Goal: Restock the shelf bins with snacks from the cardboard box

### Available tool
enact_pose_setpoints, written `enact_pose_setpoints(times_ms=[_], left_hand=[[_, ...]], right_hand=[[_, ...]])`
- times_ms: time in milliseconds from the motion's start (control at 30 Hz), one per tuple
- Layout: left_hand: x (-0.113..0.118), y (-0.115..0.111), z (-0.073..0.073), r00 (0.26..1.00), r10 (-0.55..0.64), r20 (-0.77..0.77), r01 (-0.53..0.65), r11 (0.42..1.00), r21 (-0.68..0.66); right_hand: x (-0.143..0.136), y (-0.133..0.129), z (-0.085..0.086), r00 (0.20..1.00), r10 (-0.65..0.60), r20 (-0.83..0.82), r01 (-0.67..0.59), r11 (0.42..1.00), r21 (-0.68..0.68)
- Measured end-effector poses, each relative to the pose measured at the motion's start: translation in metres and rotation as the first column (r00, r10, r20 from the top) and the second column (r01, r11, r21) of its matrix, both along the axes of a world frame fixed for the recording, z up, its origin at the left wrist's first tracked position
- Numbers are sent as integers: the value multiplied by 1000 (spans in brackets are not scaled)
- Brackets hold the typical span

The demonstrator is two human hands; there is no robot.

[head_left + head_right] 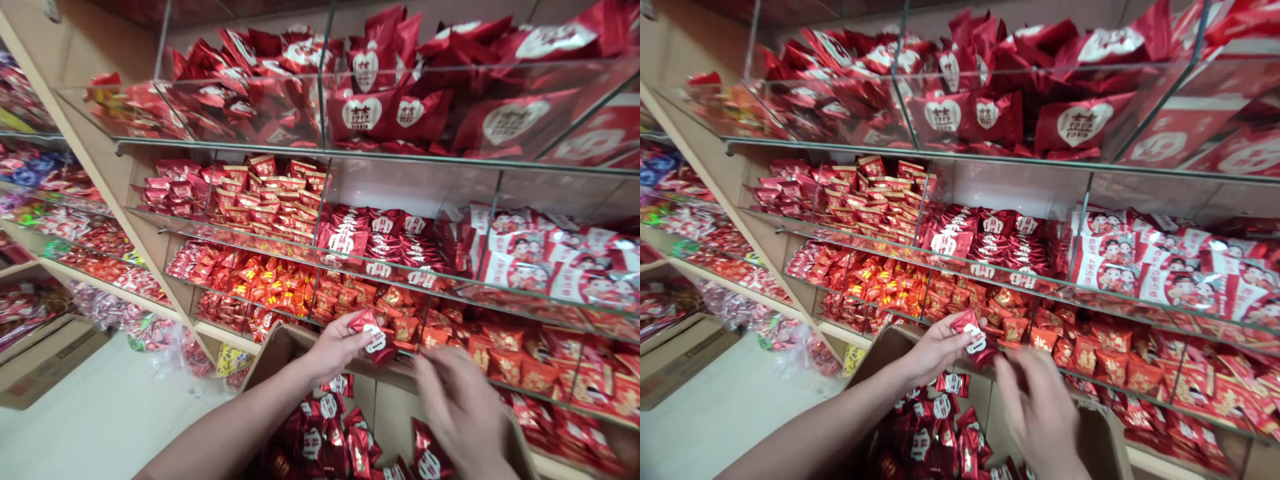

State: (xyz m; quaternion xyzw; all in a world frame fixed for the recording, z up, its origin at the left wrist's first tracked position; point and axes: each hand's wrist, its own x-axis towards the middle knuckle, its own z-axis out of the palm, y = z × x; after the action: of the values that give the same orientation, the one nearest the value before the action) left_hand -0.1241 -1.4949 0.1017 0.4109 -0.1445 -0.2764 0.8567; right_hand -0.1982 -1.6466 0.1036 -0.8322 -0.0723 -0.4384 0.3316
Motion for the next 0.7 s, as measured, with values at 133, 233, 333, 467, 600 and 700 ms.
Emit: enact_pose_setpoints(times_ms=[133, 233, 333, 467, 600, 700], left_hand=[[0, -3, 2, 1000, 12, -5, -12, 999, -39], [1, -5, 1, 1000, 22, 4, -22, 1000, -20], [3, -6, 2, 999, 8, 54, -10, 999, 46], [4, -6, 5, 998, 0, 66, -7, 995, 96], [4, -5, 4, 997, -27, 70, 15, 986, 164], [6, -3, 1, 983, 15, 185, -65, 961, 268]], right_hand=[[22, 5, -21, 881, 190, -433, -103, 971, 216], [30, 3, -29, 797, 336, -502, -164, 920, 355], [28, 0, -29, 782, 394, -482, -182, 885, 429], [23, -1, -26, 786, 413, -460, -182, 866, 466], [23, 1, -30, 820, 397, -412, -193, 870, 453], [23, 2, -33, 815, 402, -417, -219, 881, 420]])
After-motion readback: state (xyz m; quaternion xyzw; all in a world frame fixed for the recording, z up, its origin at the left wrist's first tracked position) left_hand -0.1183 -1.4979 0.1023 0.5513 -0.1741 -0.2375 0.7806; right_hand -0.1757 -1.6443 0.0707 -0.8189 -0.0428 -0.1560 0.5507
